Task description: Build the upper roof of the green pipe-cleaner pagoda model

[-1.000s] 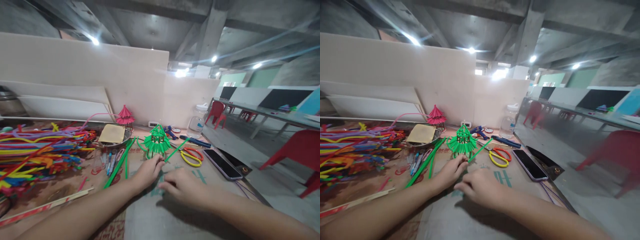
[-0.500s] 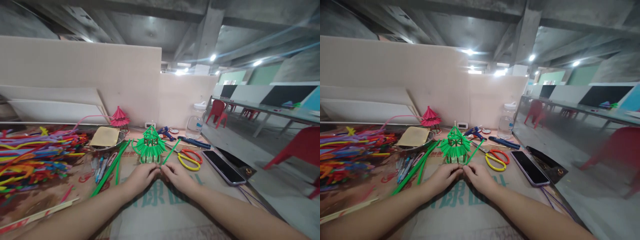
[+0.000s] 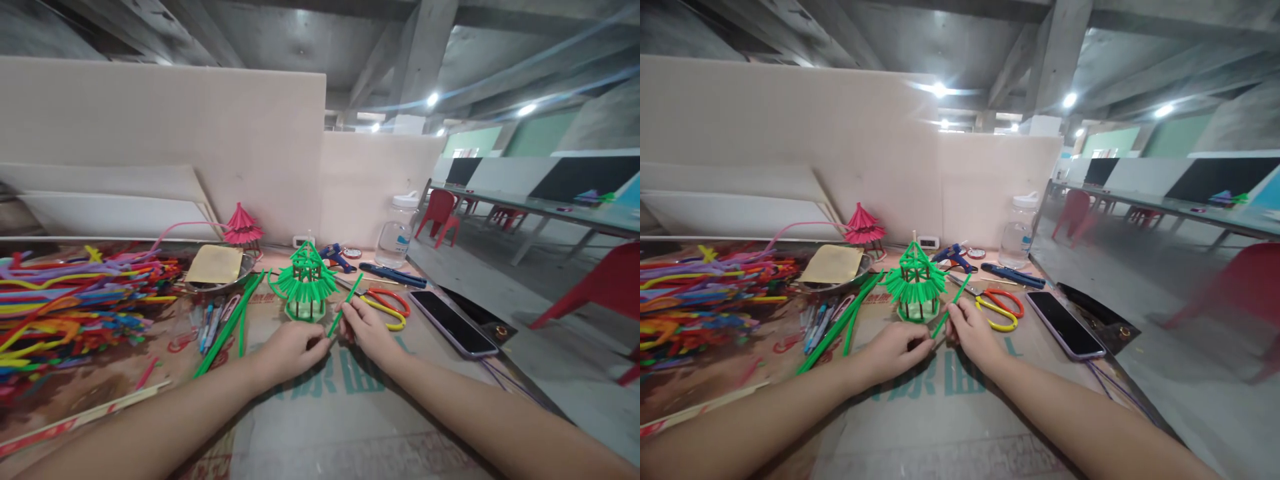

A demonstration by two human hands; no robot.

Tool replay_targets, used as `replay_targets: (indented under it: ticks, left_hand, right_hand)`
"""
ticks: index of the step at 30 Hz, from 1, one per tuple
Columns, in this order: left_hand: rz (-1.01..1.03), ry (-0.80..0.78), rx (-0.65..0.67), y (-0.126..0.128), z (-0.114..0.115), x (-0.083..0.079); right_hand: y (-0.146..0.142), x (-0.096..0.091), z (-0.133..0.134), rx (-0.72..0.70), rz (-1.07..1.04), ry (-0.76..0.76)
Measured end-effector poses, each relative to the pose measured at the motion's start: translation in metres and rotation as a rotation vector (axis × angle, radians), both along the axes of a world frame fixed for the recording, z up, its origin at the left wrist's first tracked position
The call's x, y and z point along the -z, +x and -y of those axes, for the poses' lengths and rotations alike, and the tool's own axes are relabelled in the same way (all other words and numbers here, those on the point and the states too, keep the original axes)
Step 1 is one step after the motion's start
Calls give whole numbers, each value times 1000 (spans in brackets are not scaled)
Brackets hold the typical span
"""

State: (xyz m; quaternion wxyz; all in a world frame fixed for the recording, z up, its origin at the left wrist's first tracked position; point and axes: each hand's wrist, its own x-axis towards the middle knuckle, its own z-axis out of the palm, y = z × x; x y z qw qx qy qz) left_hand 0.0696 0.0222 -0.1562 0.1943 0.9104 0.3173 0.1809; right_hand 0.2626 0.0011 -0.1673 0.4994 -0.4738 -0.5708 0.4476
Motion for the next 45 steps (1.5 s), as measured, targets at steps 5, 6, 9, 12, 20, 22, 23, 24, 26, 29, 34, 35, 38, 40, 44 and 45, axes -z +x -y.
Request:
replay_targets:
  ticks: [5, 6, 9, 12, 20, 22, 23, 24, 26, 29, 34, 35, 38, 40, 44, 45]
  left_hand:
    - [-41, 46, 125, 1, 7, -2]
    - [-47, 50, 147, 1, 8, -3]
    - [-52, 46, 178, 1, 11, -2]
    - [-42, 33, 172, 1, 10, -2]
    - [22, -48, 166, 1, 9, -1]
    - [64, -88, 153, 0, 8, 0]
    - [92, -108, 134, 0, 7, 0]
    - [129, -129, 105, 0, 7, 1]
    - [222, -175, 26, 1, 5, 1]
    - [379, -262, -79, 3, 3, 0]
    - [510, -406, -94, 4, 2, 0]
    - [526, -423, -98, 4, 2, -1]
    - [566, -463, -119, 5, 2, -2]
    - [586, -494, -130, 6, 2, -3]
    - [634, -574, -156, 6, 6, -7]
    - [646, -592, -158, 6, 7, -9]
  right_hand:
    - [3, 4, -6, 78, -130, -71]
    - [4, 5, -8, 98, -152, -74]
    - [8, 8, -12, 150, -207, -63]
    - [9, 8, -14, 166, -236, -49]
    - [-4, -3, 1, -132, -192, -119]
    - [-5, -2, 3, -158, -178, -120]
    - [-5, -2, 3, -156, -173, -119]
    - [-4, 0, 2, -151, -167, -119]
    - [-2, 1, 0, -148, -147, -121]
    - [-1, 2, -1, -192, -94, -125]
    - [-5, 2, 2, -278, 2, -130]
    - [-5, 2, 3, -288, 23, -131]
    - [-5, 3, 6, -306, 82, -126]
    - [-5, 3, 7, -303, 113, -110]
    - [-5, 2, 10, -254, 172, -60]
    - [-5, 2, 11, -234, 191, -43]
